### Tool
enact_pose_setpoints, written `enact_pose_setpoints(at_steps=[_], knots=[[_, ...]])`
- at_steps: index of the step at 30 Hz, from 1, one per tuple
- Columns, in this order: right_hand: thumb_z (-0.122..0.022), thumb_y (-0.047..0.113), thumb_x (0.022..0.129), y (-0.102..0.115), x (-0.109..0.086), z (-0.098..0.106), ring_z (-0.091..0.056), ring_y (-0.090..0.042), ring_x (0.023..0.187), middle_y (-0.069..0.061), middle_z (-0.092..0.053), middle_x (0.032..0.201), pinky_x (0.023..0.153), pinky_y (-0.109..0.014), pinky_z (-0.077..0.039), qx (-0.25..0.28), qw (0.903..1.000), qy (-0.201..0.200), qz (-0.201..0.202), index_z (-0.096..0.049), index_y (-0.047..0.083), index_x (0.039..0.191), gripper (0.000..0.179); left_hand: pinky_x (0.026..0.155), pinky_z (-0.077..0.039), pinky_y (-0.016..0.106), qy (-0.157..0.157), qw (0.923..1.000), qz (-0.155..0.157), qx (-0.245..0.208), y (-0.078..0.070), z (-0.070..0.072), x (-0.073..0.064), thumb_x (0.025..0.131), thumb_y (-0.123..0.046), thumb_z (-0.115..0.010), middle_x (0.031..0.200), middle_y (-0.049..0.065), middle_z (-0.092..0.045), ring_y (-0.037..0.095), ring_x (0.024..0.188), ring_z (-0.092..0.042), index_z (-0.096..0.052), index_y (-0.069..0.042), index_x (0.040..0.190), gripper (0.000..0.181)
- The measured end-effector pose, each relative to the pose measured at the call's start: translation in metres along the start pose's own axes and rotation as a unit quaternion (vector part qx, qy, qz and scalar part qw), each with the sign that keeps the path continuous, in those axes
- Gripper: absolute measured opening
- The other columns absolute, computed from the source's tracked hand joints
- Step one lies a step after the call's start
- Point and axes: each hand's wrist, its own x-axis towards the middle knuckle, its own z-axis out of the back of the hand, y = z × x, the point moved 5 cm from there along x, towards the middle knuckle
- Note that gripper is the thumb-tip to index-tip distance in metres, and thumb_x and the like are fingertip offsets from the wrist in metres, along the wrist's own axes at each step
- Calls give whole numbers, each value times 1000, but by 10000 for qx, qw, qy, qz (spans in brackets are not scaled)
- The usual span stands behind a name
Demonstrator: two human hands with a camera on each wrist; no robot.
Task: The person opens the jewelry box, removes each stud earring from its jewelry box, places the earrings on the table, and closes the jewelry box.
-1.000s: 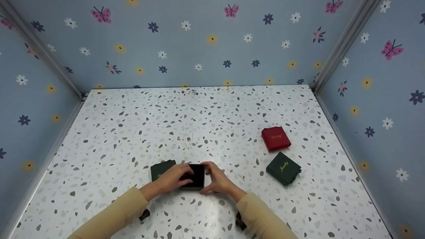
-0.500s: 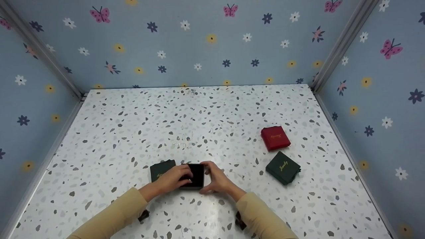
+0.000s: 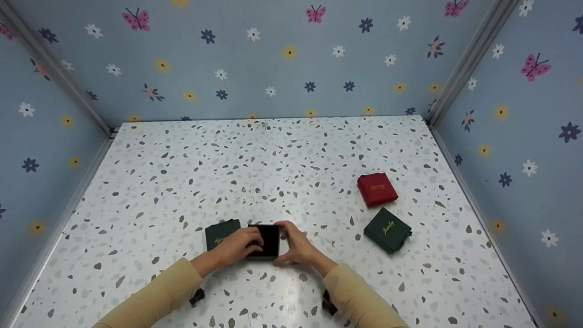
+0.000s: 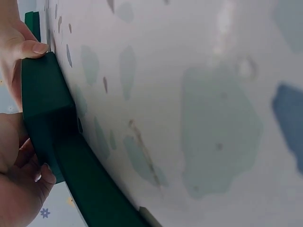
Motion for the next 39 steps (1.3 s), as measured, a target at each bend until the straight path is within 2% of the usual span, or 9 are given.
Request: enact_pose_setpoints(at_steps=[14,18,25,27,29,36,39], knots=[[-82,2,55,1,0,0,-46,-29,100,-18,-44,119,91,-47,-30,-37,10000,-48,-37,-34,-3,126,87,79,-43,25,-74,9996,197,-179,1,1,0,77,-15,-67,81,0,-57,15,81,-56,-65,-8,78,7],[-82,2,54,0,0,0,-46,-30,99,-18,-45,118,90,-48,-30,-73,10000,-52,-2,-34,-3,126,87,79,-43,25,-43,9992,336,-229,2,1,1,77,-16,-67,82,0,-58,15,81,-56,-66,-9,78,7],[-85,16,53,-32,3,-3,-48,-19,95,-6,-46,115,86,-35,-35,-150,9998,-114,80,-35,9,128,91,76,-44,24,-126,9992,361,-142,0,3,1,76,-17,-68,79,0,-61,14,79,-57,-67,-9,77,8],[-85,16,53,-33,4,-3,-48,-17,94,-4,-46,114,85,-32,-35,-194,9998,-102,14,-35,10,128,91,76,-44,24,-142,9991,369,-125,0,4,2,76,-17,-68,79,0,-62,14,79,-58,-67,-9,78,8],[-85,15,53,-30,3,-3,-48,-16,94,-4,-46,115,85,-32,-35,-265,9996,-124,5,-35,9,128,90,76,-44,23,-130,9991,397,-109,0,4,2,76,-17,-68,79,-1,-62,14,79,-58,-67,-9,78,8],[-82,-1,54,0,0,0,-46,-32,96,-20,-45,115,88,-47,-31,-29,9999,-104,104,-34,-5,126,87,77,-44,24,-186,9987,425,-209,-2,7,5,77,-17,-67,81,0,-62,14,80,-58,-67,-9,79,8],[-82,-1,53,0,0,0,-46,-32,96,-20,-45,114,88,-47,-31,-11,9999,-99,107,-34,-5,126,87,77,-44,25,-168,9980,507,-334,-2,10,8,77,-17,-67,81,0,-63,15,80,-58,-67,-9,80,9]])
